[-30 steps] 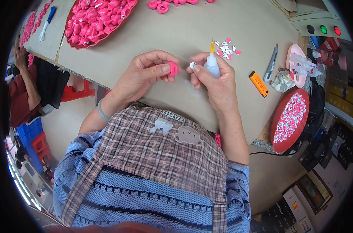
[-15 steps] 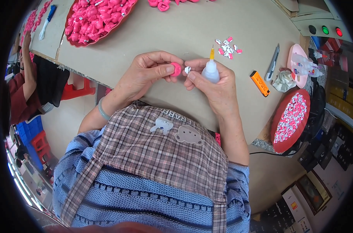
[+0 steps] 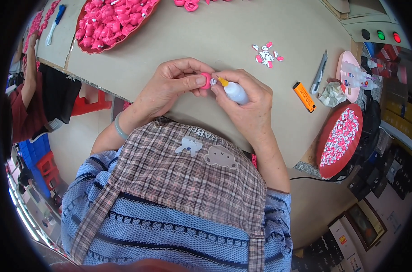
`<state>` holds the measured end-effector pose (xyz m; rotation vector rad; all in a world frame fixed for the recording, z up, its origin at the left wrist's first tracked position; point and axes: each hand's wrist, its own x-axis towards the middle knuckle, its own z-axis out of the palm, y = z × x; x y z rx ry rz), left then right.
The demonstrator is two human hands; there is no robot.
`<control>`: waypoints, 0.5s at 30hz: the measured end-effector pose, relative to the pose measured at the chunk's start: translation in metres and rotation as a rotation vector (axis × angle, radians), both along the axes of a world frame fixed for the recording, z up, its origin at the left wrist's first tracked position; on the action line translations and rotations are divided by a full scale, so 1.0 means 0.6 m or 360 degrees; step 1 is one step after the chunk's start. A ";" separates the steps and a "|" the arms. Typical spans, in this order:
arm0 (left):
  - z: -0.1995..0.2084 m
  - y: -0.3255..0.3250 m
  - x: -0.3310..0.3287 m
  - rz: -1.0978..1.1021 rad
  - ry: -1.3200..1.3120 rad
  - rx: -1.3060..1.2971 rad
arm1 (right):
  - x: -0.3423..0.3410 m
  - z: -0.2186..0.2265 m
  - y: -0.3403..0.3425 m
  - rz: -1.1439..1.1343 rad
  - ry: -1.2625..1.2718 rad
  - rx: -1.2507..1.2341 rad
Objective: The person assembles small pink toy components by applying glue from a bottle to the parts and joining them together by hand.
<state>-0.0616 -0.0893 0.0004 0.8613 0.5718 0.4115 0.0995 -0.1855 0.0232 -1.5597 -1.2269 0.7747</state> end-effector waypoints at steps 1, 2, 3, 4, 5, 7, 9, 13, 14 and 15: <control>0.000 0.000 0.000 0.0000 -0.0010 -0.0019 | -0.001 0.001 0.000 0.0000 0.0001 -0.0012; 0.000 -0.001 0.000 0.0000 -0.0010 -0.0020 | -0.001 0.001 0.000 0.0000 0.0001 -0.0013; 0.000 -0.001 0.001 -0.0003 0.0004 0.0025 | -0.002 0.001 0.000 0.0004 -0.0009 -0.0005; 0.000 -0.002 0.001 -0.0005 0.0018 0.0069 | -0.003 0.000 0.001 0.0009 -0.0020 0.0002; 0.001 -0.002 0.001 -0.0006 0.0018 0.0068 | -0.003 0.000 0.001 0.0008 -0.0019 0.0002; 0.002 -0.002 0.001 0.0001 0.0020 0.0043 | -0.003 -0.003 0.002 0.0029 -0.0108 0.0102; 0.001 -0.002 0.001 0.0000 0.0017 0.0058 | -0.002 -0.008 0.003 0.0053 -0.0225 0.0202; 0.001 0.000 0.002 -0.0030 -0.0005 0.0043 | -0.007 -0.024 -0.001 0.0059 -0.0423 0.0466; 0.001 0.000 0.002 -0.0032 -0.0005 0.0041 | -0.008 -0.028 -0.002 0.0057 -0.0423 0.0465; -0.001 0.000 0.001 -0.0043 0.0004 0.0057 | -0.009 -0.031 -0.002 0.0051 -0.0407 0.0490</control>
